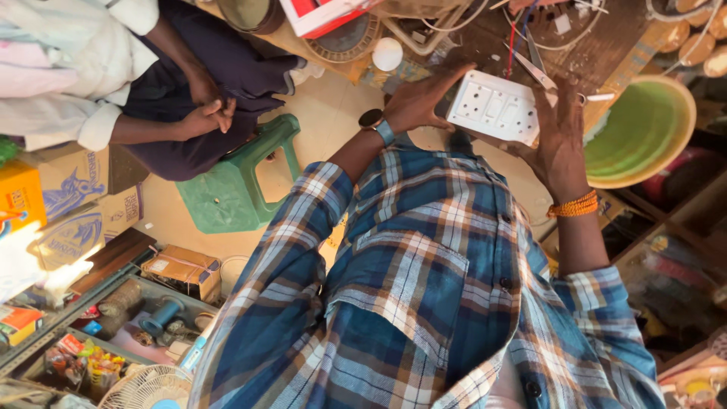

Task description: The person assembles an electrical switchboard by connecting red and blue wires to terminals using a screwdriver. They then use scissors to trim a white plastic cover and attach it to the switchboard.

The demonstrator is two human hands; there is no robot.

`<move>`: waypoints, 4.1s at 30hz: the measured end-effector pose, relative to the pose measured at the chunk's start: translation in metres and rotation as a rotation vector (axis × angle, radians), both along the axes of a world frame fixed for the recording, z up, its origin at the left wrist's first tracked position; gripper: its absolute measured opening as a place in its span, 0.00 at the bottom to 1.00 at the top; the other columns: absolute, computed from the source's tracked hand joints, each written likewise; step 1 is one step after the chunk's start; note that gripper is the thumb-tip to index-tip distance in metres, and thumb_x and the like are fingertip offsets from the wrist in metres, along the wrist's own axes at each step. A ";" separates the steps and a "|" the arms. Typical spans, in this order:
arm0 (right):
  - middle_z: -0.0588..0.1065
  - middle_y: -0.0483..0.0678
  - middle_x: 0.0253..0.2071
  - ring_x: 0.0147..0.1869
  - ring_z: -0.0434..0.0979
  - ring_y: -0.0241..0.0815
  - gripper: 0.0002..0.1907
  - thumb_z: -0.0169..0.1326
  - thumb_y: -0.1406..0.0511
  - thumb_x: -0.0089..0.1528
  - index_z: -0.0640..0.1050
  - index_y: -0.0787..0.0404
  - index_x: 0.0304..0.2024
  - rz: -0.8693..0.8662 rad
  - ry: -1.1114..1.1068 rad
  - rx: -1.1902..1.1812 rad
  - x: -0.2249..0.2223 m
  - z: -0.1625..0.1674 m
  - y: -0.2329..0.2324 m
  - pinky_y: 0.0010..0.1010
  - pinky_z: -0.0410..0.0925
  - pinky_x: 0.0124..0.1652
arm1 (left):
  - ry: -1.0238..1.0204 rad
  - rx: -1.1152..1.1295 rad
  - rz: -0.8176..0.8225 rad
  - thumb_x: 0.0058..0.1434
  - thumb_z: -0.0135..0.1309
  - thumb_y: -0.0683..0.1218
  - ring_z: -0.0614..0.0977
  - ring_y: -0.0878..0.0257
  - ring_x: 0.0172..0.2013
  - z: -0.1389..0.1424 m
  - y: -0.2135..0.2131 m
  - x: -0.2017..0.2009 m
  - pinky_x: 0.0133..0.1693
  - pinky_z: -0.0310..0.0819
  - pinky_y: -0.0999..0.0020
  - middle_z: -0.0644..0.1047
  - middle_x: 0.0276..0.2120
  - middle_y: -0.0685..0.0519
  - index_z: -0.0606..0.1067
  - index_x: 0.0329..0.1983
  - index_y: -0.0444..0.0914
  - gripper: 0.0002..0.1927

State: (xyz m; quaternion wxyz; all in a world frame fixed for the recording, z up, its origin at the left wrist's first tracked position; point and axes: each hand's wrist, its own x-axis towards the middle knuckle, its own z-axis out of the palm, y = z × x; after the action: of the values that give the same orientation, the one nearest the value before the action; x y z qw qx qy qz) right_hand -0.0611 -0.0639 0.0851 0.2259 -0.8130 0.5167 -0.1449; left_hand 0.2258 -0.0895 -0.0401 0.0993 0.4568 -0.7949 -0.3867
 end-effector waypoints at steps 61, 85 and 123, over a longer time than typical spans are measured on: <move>0.80 0.55 0.42 0.40 0.80 0.64 0.41 0.63 0.69 0.59 0.65 0.58 0.74 -0.695 -0.007 0.259 -0.016 -0.061 0.137 0.52 0.71 0.38 | 1.147 1.205 0.662 0.70 0.58 0.46 0.85 0.66 0.35 0.086 -0.012 -0.027 0.31 0.76 0.78 0.83 0.46 0.46 0.76 0.54 0.35 0.14; 0.79 0.51 0.57 0.60 0.78 0.43 0.43 0.67 0.44 0.50 0.77 0.61 0.61 -0.260 -0.784 0.864 -0.007 0.011 0.053 0.37 0.71 0.59 | 0.534 0.521 0.289 0.65 0.62 0.46 0.84 0.68 0.27 0.090 -0.057 -0.100 0.24 0.81 0.74 0.85 0.35 0.48 0.79 0.47 0.31 0.14; 0.83 0.53 0.36 0.39 0.83 0.44 0.21 0.61 0.67 0.63 0.76 0.65 0.59 -0.568 -0.344 0.474 -0.095 -0.042 0.060 0.35 0.73 0.38 | 0.589 0.643 0.393 0.67 0.60 0.47 0.88 0.66 0.38 0.195 -0.081 0.028 0.28 0.76 0.78 0.85 0.38 0.50 0.80 0.49 0.33 0.13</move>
State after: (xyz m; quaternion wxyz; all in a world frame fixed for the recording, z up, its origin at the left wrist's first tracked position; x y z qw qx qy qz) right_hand -0.1559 -0.0035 0.0436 0.4411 -0.5272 0.6946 -0.2122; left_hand 0.2539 -0.1701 0.1548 0.2455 0.4771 -0.4715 -0.6998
